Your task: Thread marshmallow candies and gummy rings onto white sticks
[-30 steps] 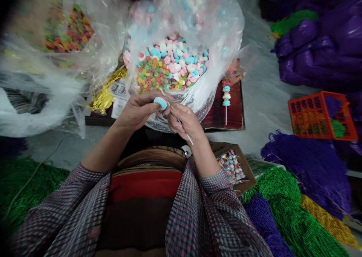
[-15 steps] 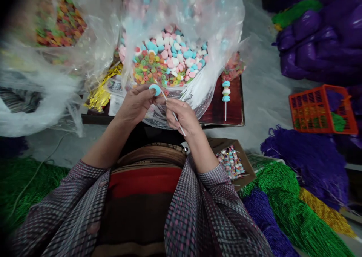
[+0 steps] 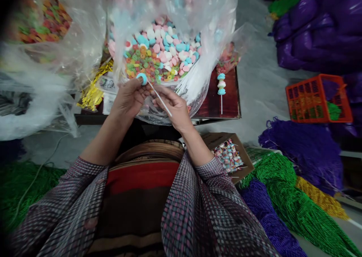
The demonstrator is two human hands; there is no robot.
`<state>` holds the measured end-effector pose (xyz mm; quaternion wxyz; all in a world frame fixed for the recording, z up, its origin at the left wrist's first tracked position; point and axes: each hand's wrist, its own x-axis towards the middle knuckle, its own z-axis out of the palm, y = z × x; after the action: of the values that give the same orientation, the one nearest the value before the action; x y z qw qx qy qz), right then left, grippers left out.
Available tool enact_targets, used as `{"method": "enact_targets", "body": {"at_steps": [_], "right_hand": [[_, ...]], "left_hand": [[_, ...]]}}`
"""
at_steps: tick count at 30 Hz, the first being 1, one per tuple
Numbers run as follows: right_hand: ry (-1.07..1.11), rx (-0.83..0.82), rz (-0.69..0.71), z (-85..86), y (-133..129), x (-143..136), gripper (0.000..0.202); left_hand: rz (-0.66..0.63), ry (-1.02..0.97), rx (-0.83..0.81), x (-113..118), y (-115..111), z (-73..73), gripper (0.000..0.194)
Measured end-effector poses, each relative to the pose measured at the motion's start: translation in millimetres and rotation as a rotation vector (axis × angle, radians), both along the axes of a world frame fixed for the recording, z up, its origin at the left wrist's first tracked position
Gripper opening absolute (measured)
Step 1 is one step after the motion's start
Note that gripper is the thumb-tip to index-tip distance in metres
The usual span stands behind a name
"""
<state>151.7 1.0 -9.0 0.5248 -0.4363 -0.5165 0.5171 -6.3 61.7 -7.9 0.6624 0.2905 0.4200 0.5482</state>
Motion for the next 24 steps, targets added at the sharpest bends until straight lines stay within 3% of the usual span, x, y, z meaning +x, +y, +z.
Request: {"method": "enact_targets", "body": {"at_steps": [3,5,10,13,17,21,24], "right_hand": [[-0.205,0.219,-0.098,-2.7,2.9,-1.9,0.026],[-0.319,0.323,-0.174,4.9,4.6,0.0,0.029],[-0.242,0.493,-0.444,51.6,-1.3,15.7,0.025],[-0.291,0.335,-0.298,70.0,-13.1,24.8,0.025],[-0.455,0.103,-0.045,57.7,-28.1,26.1,0.032],[-0.553,0.085,-0.039,37.9,-33.5,21.8,0.036],[-0.614,0.101,-0.038,36.3,-32.4,20.7,0.037]], "left_hand": [[-0.034,0.010,0.024,3.5,-3.1,0.6,0.024],[-0.053,0.024,0.042,4.2,-5.8,1.5,0.025],[-0.079,0.134,0.095,1.7,-9.9,3.8,0.026],[-0.066,0.195,0.159,0.2,-9.1,3.0,0.023],[-0.065,0.242,0.211,-1.1,-7.5,-0.2,0.023],[-0.078,0.247,0.240,-1.7,-7.0,-3.7,0.030],[-0.090,0.259,0.276,-1.4,-6.8,-6.8,0.032]]}}
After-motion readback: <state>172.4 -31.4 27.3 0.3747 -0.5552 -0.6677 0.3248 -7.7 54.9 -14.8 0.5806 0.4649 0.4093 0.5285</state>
